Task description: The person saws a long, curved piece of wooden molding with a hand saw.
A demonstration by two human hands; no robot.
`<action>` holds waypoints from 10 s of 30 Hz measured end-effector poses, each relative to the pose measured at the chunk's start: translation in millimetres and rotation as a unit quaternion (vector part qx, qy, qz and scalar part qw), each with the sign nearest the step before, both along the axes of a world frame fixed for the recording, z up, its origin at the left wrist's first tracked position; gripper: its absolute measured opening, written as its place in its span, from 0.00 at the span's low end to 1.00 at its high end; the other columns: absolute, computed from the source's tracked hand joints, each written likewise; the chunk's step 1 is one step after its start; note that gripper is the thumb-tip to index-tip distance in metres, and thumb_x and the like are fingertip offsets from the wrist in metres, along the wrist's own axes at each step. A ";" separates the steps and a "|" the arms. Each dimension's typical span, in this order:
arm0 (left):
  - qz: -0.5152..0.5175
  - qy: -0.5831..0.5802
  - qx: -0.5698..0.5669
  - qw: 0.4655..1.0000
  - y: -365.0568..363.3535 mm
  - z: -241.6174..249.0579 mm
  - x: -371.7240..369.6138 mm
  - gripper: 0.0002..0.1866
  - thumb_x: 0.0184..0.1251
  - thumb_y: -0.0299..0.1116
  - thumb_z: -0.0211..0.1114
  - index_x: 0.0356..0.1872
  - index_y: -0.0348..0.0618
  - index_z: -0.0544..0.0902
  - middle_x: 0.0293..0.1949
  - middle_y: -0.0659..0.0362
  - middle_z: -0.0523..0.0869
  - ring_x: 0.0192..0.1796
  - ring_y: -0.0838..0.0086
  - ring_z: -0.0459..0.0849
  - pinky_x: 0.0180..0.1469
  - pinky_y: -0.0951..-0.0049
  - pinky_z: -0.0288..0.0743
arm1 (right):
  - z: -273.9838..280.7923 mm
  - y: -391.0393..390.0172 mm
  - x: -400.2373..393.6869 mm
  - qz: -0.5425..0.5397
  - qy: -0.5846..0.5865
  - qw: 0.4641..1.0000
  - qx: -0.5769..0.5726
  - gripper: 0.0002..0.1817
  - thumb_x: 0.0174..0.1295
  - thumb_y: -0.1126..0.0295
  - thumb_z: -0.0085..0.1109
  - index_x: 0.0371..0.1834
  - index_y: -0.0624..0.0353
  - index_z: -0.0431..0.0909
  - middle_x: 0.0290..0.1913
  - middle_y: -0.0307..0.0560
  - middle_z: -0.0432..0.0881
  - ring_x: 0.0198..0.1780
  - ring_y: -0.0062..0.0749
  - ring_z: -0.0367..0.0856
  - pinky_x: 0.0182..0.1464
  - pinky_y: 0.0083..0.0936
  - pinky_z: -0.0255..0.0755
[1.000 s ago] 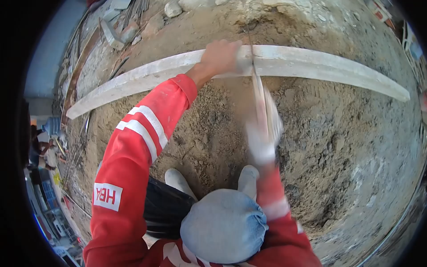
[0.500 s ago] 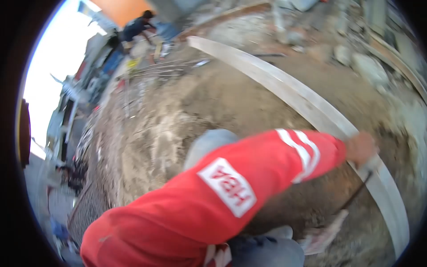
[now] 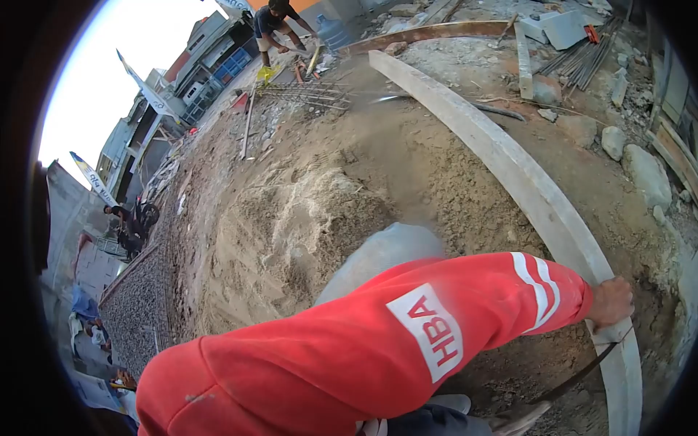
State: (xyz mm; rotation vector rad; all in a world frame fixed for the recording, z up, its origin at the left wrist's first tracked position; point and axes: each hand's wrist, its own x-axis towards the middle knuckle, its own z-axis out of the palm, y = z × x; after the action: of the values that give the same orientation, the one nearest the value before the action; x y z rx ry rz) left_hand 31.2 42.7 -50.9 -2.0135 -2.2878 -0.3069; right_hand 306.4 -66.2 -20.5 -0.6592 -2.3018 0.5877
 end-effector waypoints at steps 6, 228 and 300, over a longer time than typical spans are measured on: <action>0.027 -0.017 -0.030 0.999 10.4 -8.2 0.5 0.33 0.33 0.58 0.88 0.41 0.49 0.94 0.39 0.54 0.93 0.51 0.56 0.91 0.57 0.56 0.78 | -44.7 57.8 -36.8 0.002 0.079 0.997 -0.005 0.37 0.78 0.53 0.53 0.83 0.64 0.60 0.81 0.58 0.66 0.75 0.47 0.73 0.74 0.40 0.68; -0.024 -0.111 -0.171 0.979 -3.5 63.5 -32.9 0.47 0.31 0.62 0.84 0.56 0.40 0.89 0.54 0.43 0.91 0.57 0.47 0.89 0.62 0.53 0.81 | -44.8 14.8 -27.9 -0.087 0.073 0.993 0.016 0.32 0.71 0.74 0.58 0.80 0.61 0.69 0.76 0.51 0.76 0.60 0.41 0.82 0.58 0.33 0.77; 0.007 -0.124 -0.194 0.973 3.7 54.0 -37.8 0.51 0.32 0.62 0.85 0.62 0.41 0.87 0.53 0.43 0.91 0.57 0.48 0.89 0.62 0.51 0.81 | -10.3 -48.0 31.4 -0.084 -0.023 0.993 -0.085 0.35 0.69 0.72 0.49 0.83 0.59 0.65 0.69 0.58 0.81 0.65 0.55 0.82 0.64 0.38 0.78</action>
State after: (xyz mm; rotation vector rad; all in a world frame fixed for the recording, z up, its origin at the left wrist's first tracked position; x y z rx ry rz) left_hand -6.6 46.4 3.1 -2.2415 -2.6918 -0.1204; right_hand 337.7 -114.3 -30.8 -0.9476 -2.2263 0.7003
